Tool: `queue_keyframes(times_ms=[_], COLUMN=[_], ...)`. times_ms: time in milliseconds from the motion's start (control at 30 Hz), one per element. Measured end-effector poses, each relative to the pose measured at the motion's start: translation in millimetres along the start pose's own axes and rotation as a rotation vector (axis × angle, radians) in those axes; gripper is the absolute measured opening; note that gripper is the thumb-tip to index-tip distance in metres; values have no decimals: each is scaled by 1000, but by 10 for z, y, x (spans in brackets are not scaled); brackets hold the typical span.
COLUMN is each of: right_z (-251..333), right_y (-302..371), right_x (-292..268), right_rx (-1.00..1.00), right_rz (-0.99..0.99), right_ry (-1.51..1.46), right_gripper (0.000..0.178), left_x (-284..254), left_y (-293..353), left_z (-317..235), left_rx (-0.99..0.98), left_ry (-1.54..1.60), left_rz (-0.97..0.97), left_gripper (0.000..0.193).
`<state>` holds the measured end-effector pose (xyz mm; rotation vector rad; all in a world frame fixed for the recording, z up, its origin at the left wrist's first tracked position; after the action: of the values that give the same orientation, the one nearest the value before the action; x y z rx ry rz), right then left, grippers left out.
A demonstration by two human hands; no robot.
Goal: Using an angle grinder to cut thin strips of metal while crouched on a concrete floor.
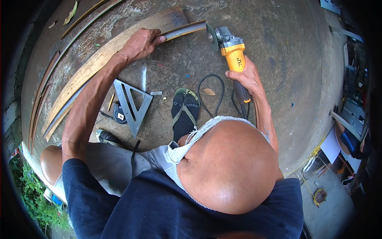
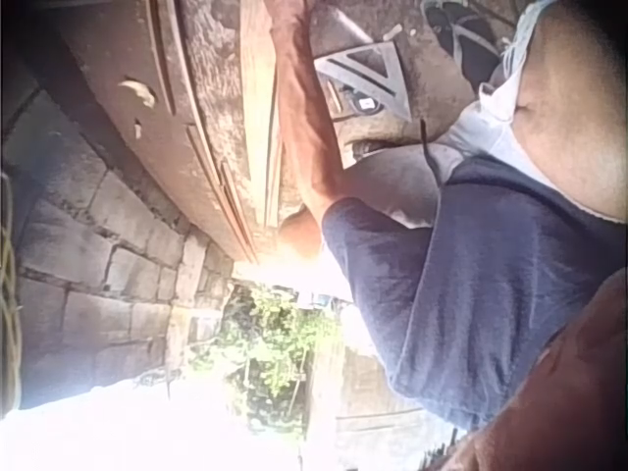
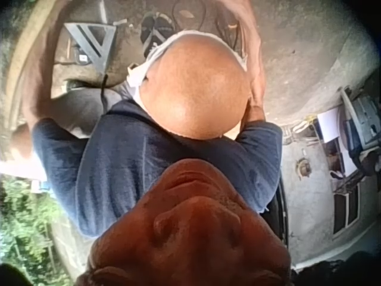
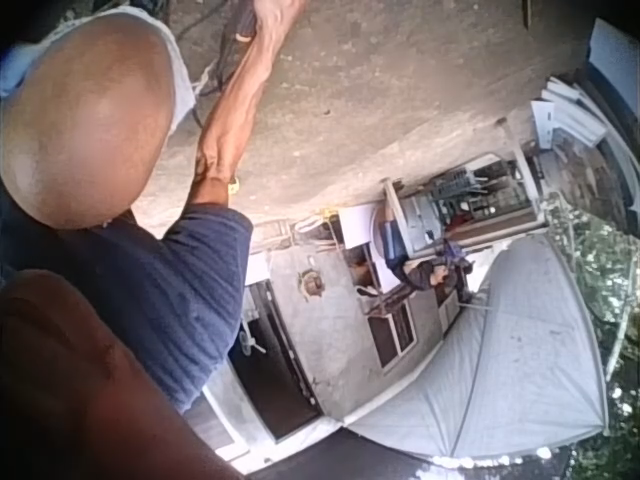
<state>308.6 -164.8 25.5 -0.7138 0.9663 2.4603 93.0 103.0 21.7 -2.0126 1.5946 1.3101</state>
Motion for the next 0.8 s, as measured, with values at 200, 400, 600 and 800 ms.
queue_keyframes(times_ms=[200,400,600,800], right_z=[27,-53,-179,-86], right_y=[39,72,119,71], right_x=[14,7,-103,-90], right_rx=[-8,14,94,62], right_rz=[6,8,3,-14], right_ry=[10,-43,-256,-181], right_gripper=[54,55,56,56], left_x=[33,31,22,143], left_y=[-2,-2,-34,57], left_z=[6,99,59,82], left_rx=[11,33,-154,-210], left_ry=[-1,34,364,482], left_rz=[3,-47,152,206], left_gripper=[46,49,59,61])
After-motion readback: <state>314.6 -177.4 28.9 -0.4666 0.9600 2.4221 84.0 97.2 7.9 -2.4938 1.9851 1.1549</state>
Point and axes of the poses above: each hand's wrist, its own y-axis away from the middle knuckle, its own x-axis out of the palm, z = x × y, the point moved 8 cm from there along -y, towards the middle knuckle, and after that the axes turned 2 degrees about y, right-handed, at the moved point
